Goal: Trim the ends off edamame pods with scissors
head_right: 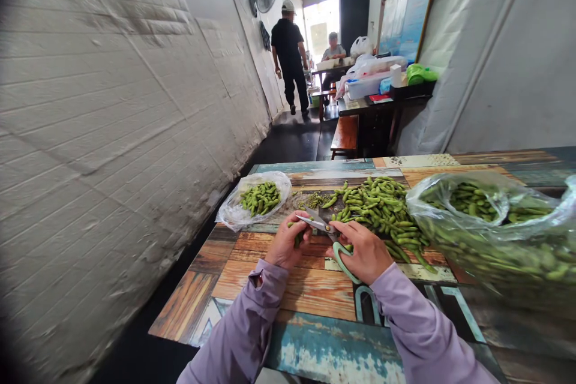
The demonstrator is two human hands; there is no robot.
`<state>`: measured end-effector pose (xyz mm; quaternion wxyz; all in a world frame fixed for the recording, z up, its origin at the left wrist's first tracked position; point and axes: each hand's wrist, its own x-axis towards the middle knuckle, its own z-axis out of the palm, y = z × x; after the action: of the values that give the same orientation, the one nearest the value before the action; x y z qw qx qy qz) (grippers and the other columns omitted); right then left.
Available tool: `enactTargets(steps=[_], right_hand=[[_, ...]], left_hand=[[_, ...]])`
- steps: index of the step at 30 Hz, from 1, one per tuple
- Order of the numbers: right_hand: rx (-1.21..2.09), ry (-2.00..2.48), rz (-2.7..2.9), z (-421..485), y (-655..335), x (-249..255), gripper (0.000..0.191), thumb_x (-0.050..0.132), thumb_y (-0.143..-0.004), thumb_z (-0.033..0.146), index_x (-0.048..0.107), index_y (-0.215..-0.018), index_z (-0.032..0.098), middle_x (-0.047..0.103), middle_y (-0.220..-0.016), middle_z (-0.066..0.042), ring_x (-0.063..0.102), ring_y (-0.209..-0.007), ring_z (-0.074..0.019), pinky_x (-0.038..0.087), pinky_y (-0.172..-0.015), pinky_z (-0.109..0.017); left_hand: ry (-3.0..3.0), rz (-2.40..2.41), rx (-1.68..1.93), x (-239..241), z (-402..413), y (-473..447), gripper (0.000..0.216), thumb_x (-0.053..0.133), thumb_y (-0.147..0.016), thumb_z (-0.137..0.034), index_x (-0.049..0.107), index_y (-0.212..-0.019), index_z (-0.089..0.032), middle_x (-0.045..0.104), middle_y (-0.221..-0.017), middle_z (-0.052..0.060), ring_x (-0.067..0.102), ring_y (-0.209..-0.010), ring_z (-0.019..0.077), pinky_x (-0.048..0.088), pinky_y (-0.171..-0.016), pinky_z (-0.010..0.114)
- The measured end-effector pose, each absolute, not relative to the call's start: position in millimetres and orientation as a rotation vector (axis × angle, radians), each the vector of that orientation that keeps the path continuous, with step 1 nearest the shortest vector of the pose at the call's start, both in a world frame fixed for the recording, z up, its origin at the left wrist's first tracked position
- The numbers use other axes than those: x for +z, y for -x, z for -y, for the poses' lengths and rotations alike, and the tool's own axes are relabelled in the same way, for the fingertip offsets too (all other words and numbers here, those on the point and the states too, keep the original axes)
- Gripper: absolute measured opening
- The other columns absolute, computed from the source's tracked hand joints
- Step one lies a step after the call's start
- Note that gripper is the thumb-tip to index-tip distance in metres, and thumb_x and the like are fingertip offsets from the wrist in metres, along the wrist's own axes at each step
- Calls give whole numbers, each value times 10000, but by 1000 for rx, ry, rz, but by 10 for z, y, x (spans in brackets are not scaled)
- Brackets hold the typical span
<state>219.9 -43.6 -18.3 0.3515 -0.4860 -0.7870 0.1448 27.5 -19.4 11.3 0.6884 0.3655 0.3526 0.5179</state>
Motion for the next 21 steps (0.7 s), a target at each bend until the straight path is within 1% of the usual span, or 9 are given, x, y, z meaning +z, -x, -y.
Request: enactTargets(steps=[5, 9, 15, 21], right_hand=[[377, 1245, 2054, 445, -2193, -168, 511, 642, -756, 393, 535, -1236, 254, 620, -937, -44, 601, -772, -172, 512, -737, -310], [371, 1244, 2049, 448, -2195, -152, 529, 649, -749, 391, 530, -1246, 252, 622, -927, -47, 599, -775, -180, 511, -738, -313], [391, 1236, 2057, 453, -2195, -141, 525, 644, -756, 392, 526, -1249, 255, 620, -975, -50, 605, -779, -173, 512, -749, -309], [432, 1211, 2061, 453, -2213, -152, 493, 630, -767, 399, 545, -1229, 246, 628, -953, -49, 608, -765, -165, 518, -722, -292]], left_hand=[[-840, -848, 1147, 134, 206, -304, 348, 768, -588, -315, 555, -812, -155, 558, -592, -41, 413, -440, 41, 234, -397, 154], [-862, -869, 1168, 118, 198, -308, 375, 791, -563, -338, 590, -809, -140, 578, -597, -25, 428, -453, 44, 253, -425, 163], [-908, -868, 1190, 77, 180, -291, 337, 790, -580, -321, 602, -796, -143, 555, -584, -37, 425, -463, 43, 277, -446, 166], [-982, -864, 1171, 56, 168, -276, 305, 773, -612, -334, 617, -788, -139, 563, -607, -23, 417, -472, 45, 279, -439, 167]])
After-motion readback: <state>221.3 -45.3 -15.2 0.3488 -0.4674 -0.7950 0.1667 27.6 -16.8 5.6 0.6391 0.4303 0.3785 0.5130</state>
